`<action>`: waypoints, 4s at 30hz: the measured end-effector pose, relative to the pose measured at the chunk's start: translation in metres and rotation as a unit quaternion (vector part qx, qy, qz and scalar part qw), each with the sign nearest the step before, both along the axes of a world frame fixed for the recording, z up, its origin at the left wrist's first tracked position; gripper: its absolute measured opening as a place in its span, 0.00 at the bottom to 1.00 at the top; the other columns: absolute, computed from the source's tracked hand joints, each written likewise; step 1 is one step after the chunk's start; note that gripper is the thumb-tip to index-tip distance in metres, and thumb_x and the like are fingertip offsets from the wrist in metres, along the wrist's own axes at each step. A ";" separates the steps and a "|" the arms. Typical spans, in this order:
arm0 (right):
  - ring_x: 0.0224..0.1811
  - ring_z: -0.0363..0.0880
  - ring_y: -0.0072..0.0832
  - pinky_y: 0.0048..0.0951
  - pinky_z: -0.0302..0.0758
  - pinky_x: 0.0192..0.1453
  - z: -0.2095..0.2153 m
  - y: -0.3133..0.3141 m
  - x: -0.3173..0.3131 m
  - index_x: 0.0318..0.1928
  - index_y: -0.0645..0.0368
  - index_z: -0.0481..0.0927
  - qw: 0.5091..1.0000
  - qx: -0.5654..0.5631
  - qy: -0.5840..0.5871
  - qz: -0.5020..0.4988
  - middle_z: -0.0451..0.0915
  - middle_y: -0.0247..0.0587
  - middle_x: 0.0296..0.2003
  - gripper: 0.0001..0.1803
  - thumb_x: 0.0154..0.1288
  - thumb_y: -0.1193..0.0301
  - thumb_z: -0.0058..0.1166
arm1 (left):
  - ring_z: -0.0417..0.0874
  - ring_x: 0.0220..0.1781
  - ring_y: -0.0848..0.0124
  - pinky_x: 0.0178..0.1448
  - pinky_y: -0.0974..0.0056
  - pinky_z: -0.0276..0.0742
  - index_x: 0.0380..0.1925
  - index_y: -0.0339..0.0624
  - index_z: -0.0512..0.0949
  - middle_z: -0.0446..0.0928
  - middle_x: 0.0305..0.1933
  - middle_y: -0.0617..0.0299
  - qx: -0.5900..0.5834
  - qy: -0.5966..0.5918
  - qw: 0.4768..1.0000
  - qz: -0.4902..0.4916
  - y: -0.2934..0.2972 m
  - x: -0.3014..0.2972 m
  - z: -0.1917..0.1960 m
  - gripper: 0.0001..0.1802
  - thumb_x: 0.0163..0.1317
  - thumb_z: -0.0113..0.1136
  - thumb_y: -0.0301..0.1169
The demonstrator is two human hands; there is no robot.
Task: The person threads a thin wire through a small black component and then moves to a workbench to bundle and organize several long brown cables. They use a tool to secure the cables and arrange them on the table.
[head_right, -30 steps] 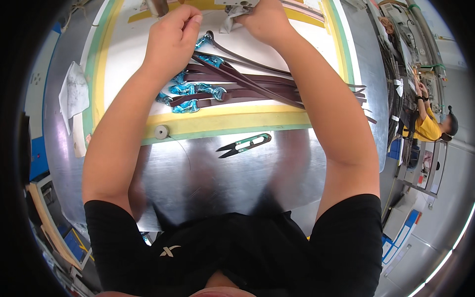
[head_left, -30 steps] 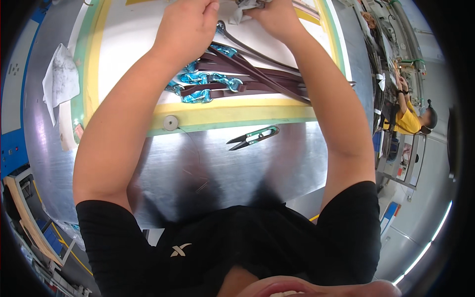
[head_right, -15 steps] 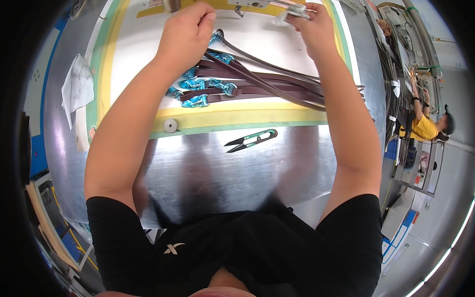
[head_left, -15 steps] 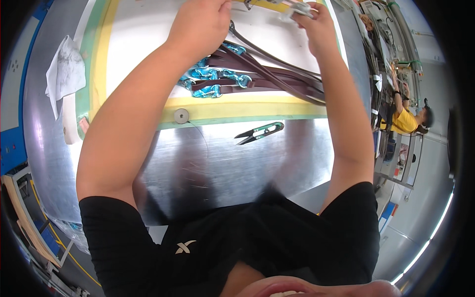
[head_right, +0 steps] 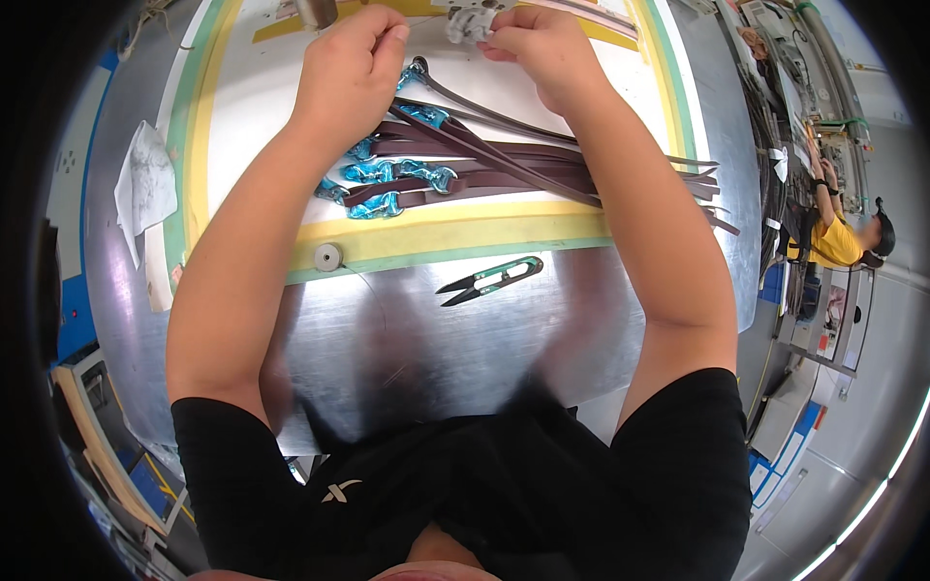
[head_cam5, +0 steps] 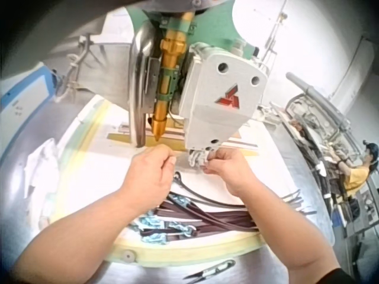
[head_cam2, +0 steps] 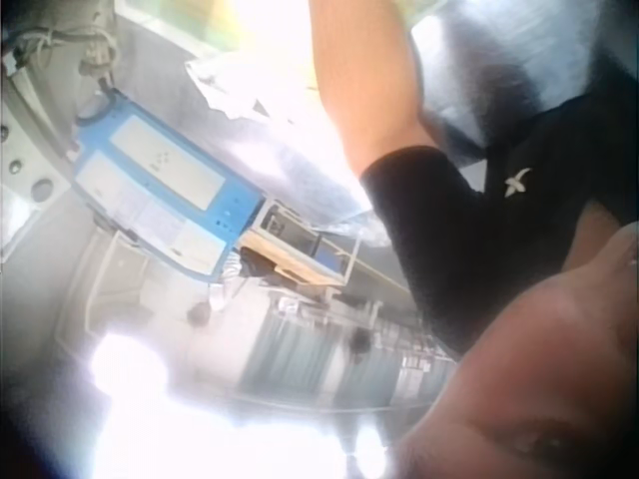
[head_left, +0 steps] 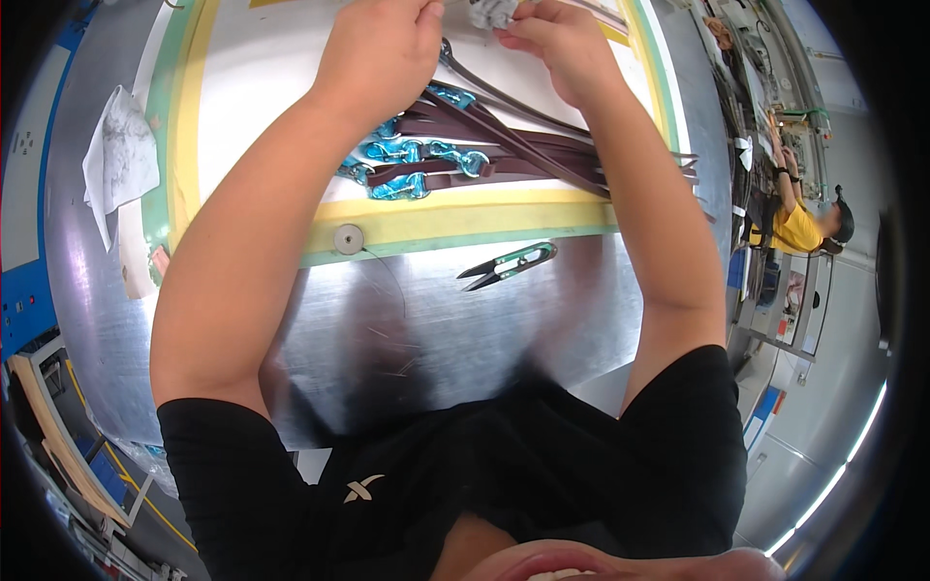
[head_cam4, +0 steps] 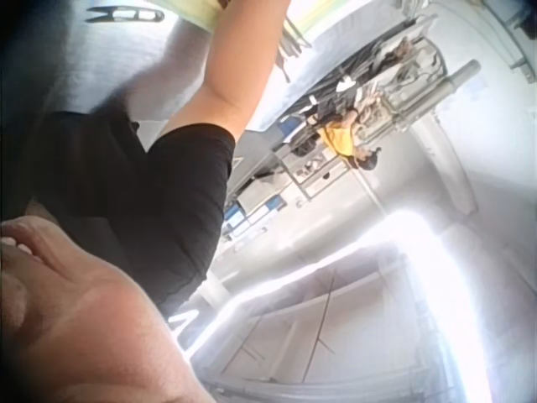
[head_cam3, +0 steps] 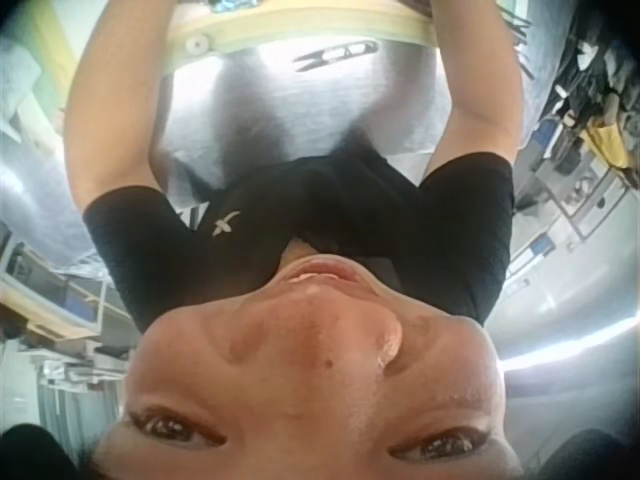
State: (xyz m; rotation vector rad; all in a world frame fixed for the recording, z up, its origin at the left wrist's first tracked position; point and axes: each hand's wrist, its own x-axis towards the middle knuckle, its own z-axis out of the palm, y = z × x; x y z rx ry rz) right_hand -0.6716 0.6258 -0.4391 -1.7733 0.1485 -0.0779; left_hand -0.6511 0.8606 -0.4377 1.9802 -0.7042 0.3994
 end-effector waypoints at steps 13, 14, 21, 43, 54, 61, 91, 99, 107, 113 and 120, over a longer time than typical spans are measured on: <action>0.37 0.85 0.31 0.30 0.79 0.41 0.007 0.016 0.006 0.47 0.72 0.84 0.999 -0.035 -0.005 0.002 0.87 0.46 0.38 0.13 0.62 0.78 0.64 | 0.82 0.40 0.43 0.47 0.48 0.78 0.36 0.33 0.78 0.81 0.35 0.41 0.018 0.030 0.999 0.004 0.000 -0.001 0.006 0.07 0.69 0.56 0.27; 0.38 0.85 0.31 0.30 0.79 0.41 0.009 0.016 0.008 0.46 0.71 0.84 0.998 -0.056 0.009 -0.002 0.87 0.46 0.38 0.14 0.61 0.77 0.64 | 0.83 0.40 0.43 0.47 0.48 0.78 0.36 0.33 0.78 0.81 0.35 0.41 0.014 0.025 1.000 0.005 0.000 -0.001 0.005 0.06 0.69 0.56 0.26; 0.32 0.84 0.30 0.31 0.77 0.37 0.004 0.010 0.019 0.42 0.67 0.87 0.959 -0.269 -0.084 0.013 0.87 0.43 0.32 0.13 0.58 0.73 0.66 | 0.83 0.37 0.47 0.45 0.50 0.78 0.36 0.34 0.79 0.81 0.33 0.43 0.018 -0.020 0.999 0.021 0.000 -0.001 0.002 0.06 0.69 0.58 0.26; 0.37 0.76 0.22 0.24 0.71 0.41 0.067 -0.081 -0.085 0.46 0.64 0.85 0.984 -0.050 -0.009 -0.169 0.83 0.33 0.37 0.14 0.67 0.66 0.63 | 0.81 0.33 0.63 0.42 0.60 0.77 0.43 0.38 0.82 0.82 0.32 0.54 0.033 0.027 0.999 0.017 0.000 0.004 -0.011 0.10 0.72 0.59 0.33; 0.39 0.73 0.24 0.27 0.69 0.45 0.022 -0.044 -0.051 0.46 0.63 0.86 0.961 -0.201 0.160 -0.103 0.81 0.33 0.36 0.23 0.61 0.55 0.71 | 0.82 0.32 0.64 0.42 0.61 0.77 0.43 0.38 0.82 0.81 0.31 0.54 0.029 0.023 0.999 0.013 -0.001 0.006 -0.012 0.10 0.72 0.59 0.33; 0.39 0.81 0.31 0.34 0.78 0.44 0.029 -0.029 -0.022 0.44 0.59 0.81 0.983 -0.063 0.105 -0.138 0.82 0.40 0.36 0.10 0.65 0.69 0.58 | 0.82 0.33 0.65 0.42 0.62 0.78 0.43 0.37 0.82 0.83 0.32 0.55 0.038 0.025 0.999 0.012 0.002 0.007 -0.014 0.11 0.72 0.60 0.34; 0.42 0.86 0.55 0.45 0.82 0.50 -0.034 -0.043 0.046 0.49 0.69 0.82 0.863 -0.445 -0.199 -0.130 0.85 0.64 0.35 0.19 0.55 0.77 0.60 | 0.80 0.34 0.73 0.44 0.66 0.77 0.43 0.38 0.83 0.83 0.32 0.61 0.054 0.039 0.997 0.038 0.000 0.006 -0.009 0.12 0.72 0.60 0.36; 0.24 0.82 0.30 0.31 0.77 0.27 0.031 -0.041 -0.011 0.59 0.69 0.77 0.989 -0.135 0.013 -0.062 0.83 0.49 0.26 0.26 0.57 0.80 0.61 | 0.81 0.33 0.71 0.44 0.65 0.78 0.42 0.38 0.83 0.84 0.31 0.61 0.054 0.029 0.997 0.046 -0.003 0.007 -0.009 0.12 0.72 0.60 0.36; 0.30 0.84 0.30 0.31 0.79 0.31 0.028 0.008 0.002 0.56 0.74 0.80 0.997 -0.068 0.010 0.018 0.86 0.53 0.33 0.25 0.56 0.79 0.64 | 0.80 0.32 0.72 0.42 0.65 0.77 0.43 0.39 0.83 0.83 0.31 0.61 0.048 0.050 0.997 0.034 0.001 0.011 -0.015 0.12 0.72 0.61 0.36; 0.40 0.88 0.47 0.41 0.83 0.47 0.003 -0.003 0.025 0.44 0.71 0.86 0.924 -0.371 -0.058 -0.063 0.87 0.61 0.35 0.19 0.56 0.69 0.70 | 0.75 0.32 0.79 0.40 0.71 0.74 0.41 0.37 0.83 0.80 0.30 0.67 0.009 0.088 0.996 0.022 -0.002 0.011 -0.013 0.11 0.73 0.62 0.35; 0.34 0.83 0.32 0.33 0.79 0.39 0.052 -0.049 -0.074 0.46 0.67 0.79 0.996 -0.066 -0.020 -0.055 0.86 0.46 0.35 0.16 0.59 0.76 0.68 | 0.74 0.32 0.82 0.39 0.72 0.73 0.41 0.36 0.84 0.80 0.30 0.68 0.005 0.078 0.997 0.008 -0.006 0.007 -0.015 0.10 0.72 0.63 0.32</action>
